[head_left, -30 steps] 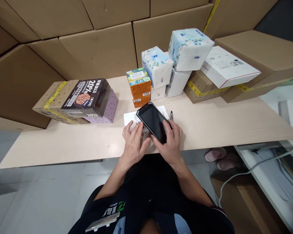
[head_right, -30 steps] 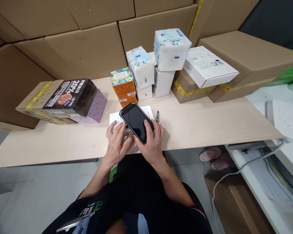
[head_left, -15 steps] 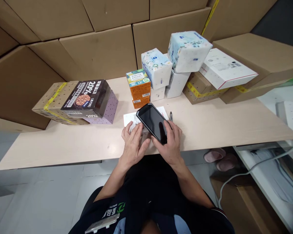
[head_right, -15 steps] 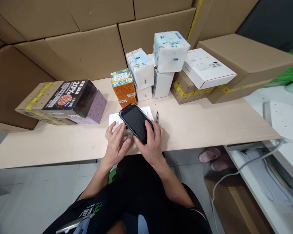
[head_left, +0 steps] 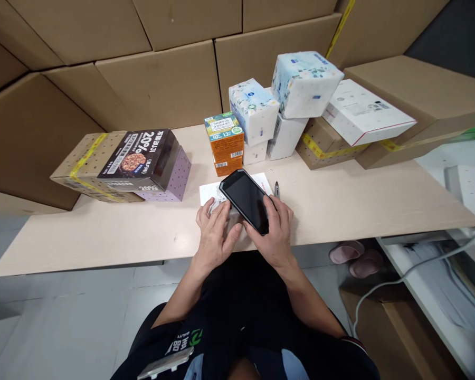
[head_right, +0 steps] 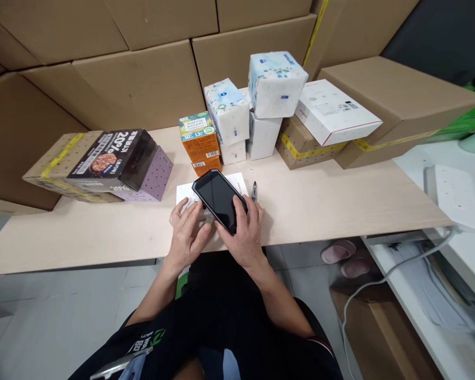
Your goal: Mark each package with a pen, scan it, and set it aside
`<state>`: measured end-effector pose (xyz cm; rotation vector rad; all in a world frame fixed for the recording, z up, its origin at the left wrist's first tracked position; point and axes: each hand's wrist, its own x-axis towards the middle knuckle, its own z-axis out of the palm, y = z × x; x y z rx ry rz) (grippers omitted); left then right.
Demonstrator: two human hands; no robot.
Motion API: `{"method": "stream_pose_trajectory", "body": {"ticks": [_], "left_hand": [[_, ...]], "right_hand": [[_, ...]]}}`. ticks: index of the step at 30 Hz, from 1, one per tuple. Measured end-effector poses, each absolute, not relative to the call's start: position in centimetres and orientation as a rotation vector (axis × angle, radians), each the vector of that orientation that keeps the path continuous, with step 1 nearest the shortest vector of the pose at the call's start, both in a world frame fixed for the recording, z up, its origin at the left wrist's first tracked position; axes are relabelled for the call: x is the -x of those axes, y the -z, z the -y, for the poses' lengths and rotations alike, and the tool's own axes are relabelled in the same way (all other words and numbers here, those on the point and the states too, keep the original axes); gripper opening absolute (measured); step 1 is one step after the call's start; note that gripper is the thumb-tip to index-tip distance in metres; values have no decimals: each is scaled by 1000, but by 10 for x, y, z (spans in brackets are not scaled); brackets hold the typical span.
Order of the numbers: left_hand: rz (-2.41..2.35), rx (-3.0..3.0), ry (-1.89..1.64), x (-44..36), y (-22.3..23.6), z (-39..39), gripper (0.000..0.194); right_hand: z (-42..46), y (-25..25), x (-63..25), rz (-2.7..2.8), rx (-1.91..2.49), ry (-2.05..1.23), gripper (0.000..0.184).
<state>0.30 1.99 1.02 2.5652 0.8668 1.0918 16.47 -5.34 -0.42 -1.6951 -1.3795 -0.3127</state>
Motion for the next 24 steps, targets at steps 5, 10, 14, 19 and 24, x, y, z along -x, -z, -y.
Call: {"method": "stream_pose_trajectory", "body": {"ticks": [5,10,14,19,24], "left_hand": [[-878,-2488,-1175,-1,-9,-20,55],[-878,-2475,-1190,-1,-8,-20,57],[-891,-2476,-1207,0,-8,-20,55],[-927,-2483,-1198,1,-8,-19,54],[-949,-2457,-1194,0,-8,-19,53]], "right_hand": [[53,5,-164,1372,1689,329,72],[53,5,-165,1343,1666,333,73],[56,3,-169,1291,1654,385,72],[68,2,-196,1195,1729,487,74],[88,11,-241,1005,1969,645,73]]}}
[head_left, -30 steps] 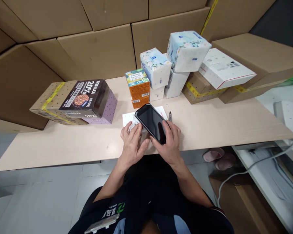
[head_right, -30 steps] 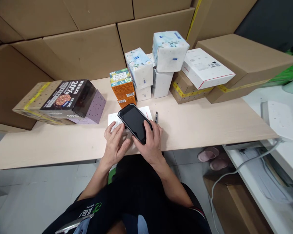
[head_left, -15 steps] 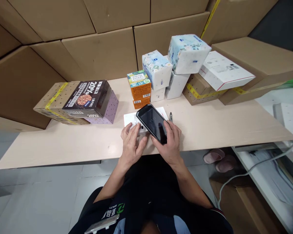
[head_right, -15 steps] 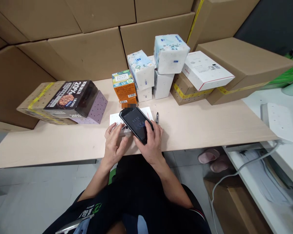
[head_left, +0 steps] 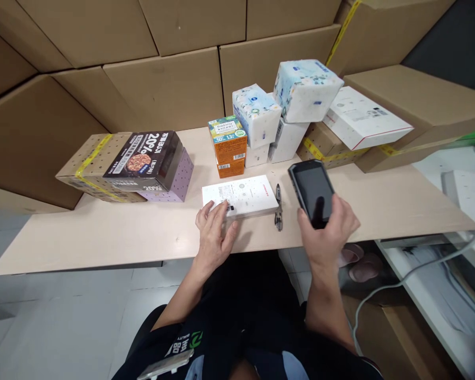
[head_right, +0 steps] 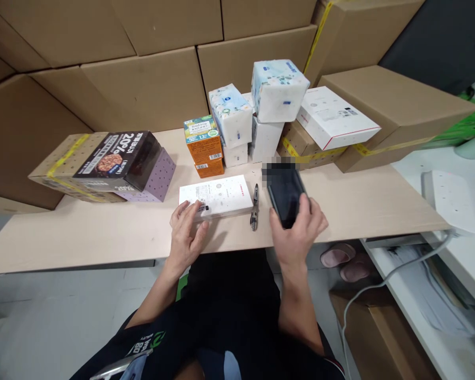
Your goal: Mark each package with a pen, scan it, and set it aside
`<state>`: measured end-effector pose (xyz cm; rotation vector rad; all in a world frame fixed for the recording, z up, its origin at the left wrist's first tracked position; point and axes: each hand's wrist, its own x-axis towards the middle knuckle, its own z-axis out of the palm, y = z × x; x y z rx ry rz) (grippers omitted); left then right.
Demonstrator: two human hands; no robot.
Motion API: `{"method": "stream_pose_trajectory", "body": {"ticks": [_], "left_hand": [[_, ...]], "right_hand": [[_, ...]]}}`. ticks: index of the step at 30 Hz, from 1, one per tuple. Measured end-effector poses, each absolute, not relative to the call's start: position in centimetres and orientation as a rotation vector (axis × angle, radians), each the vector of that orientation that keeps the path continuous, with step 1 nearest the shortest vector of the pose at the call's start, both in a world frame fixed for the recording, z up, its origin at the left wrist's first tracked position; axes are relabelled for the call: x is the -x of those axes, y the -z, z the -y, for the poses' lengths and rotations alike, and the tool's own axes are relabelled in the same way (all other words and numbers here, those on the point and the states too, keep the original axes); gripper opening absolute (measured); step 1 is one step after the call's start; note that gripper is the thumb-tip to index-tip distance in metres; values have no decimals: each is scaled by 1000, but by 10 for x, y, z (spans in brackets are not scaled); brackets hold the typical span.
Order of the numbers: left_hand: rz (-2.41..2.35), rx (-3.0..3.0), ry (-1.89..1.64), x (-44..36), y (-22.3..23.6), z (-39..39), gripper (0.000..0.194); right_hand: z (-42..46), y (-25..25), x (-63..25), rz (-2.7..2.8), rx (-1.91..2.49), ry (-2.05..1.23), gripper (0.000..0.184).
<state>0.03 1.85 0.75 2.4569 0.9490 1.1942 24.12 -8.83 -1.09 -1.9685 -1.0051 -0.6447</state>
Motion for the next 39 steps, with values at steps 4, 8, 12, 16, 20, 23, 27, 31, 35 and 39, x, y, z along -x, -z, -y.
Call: {"method": "stream_pose_trajectory", "body": {"ticks": [4,8,12,16,20,23,27,31,35,39], "left_hand": [[-936,-2456,-1194,-1,-8,-19,55],[-939,-2458,-1193,-1,-8,-18,56],[-1022,-2445,-1253,-1,-7,-19,55],[-1218,-2410,-1184,1,-5,-22,65],[-1350,-2404,-1040,6,-3,-29,76],[-1478,-2303,-965,11,-3,-33,82],[-1522,-2232,-903,15,-1,-35,71],[-1374,-2240,-1077,18,1,-35,60],[-1122,-2008,-1382,19,1,-34,62],[-956,-1894,-1584,22,1,-32,68]], "right_hand": [[104,21,-271,852,2173,620,75],[111,27,-286,800,2278,558,76],[113,28,-291,797,2298,487,72],[111,18,-284,870,2322,487,71],[95,0,-258,1101,2158,512,56],[73,-12,-230,1317,2058,459,43],[48,-15,-204,1461,2055,345,37],[42,-12,-197,1387,1963,214,35],[47,-16,-194,1198,1788,-5,33],[50,-27,-200,926,1520,-403,34]]}}
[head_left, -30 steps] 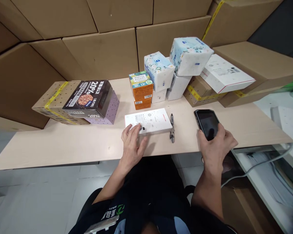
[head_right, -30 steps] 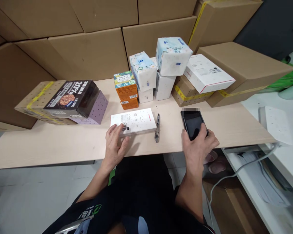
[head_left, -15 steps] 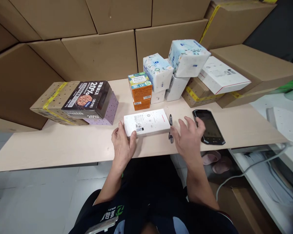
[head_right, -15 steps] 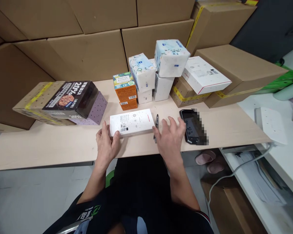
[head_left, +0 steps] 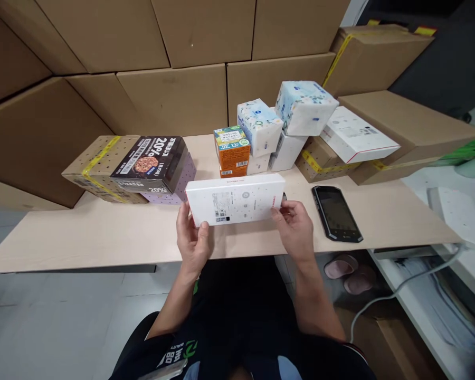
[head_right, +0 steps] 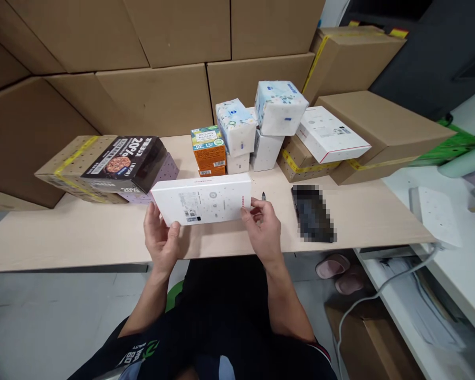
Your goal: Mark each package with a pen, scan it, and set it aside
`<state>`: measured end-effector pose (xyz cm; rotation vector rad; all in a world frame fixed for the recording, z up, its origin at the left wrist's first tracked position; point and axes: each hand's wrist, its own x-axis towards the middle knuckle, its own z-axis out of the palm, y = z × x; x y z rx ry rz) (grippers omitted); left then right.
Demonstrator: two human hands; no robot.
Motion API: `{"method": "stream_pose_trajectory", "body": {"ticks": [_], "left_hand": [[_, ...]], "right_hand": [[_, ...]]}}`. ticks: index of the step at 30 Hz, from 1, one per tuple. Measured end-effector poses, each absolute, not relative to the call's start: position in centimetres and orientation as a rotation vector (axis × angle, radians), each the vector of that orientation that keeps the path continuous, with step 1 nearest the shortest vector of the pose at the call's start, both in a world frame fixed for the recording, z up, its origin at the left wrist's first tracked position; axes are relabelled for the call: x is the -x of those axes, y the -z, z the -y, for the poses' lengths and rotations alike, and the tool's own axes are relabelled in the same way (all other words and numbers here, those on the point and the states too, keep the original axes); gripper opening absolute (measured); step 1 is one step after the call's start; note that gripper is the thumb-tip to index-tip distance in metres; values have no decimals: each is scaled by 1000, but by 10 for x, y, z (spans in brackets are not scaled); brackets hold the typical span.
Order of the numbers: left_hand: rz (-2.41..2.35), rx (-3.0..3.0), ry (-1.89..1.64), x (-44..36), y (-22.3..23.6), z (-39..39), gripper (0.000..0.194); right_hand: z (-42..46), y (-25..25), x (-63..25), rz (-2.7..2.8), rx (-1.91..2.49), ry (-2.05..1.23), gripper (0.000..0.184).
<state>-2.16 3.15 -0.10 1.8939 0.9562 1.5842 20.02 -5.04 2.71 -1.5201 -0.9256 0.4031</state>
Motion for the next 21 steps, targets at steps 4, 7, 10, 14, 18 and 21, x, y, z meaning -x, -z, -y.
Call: {"method": "stream_pose_trajectory", "body": {"ticks": [4,7,10,14,18,21], "left_hand": [[-913,-1834,-1642,29,2,-30,65],[-904,-1758,-1677,30,1,-30,61],[-844,-1683,-1699,27,0,-29,56],[-905,-1675,-1677,23,1,-29,52],[-1018,-1849,-1793,30,-1,-35,45],[-1218,-2077,-1938,44,-15,-47,37]], "right_hand": [[60,-42,-217,949,1312,-809,46],[70,-53,-223,1085,1328,-986,41],[69,-68,-221,1105,1340,-695,40],[38,-101,-223,1141,1431,92,44],[-20,-135,-239,1407,1422,579,42],[-67,-143,-246,1532,1538,534,39]]}}
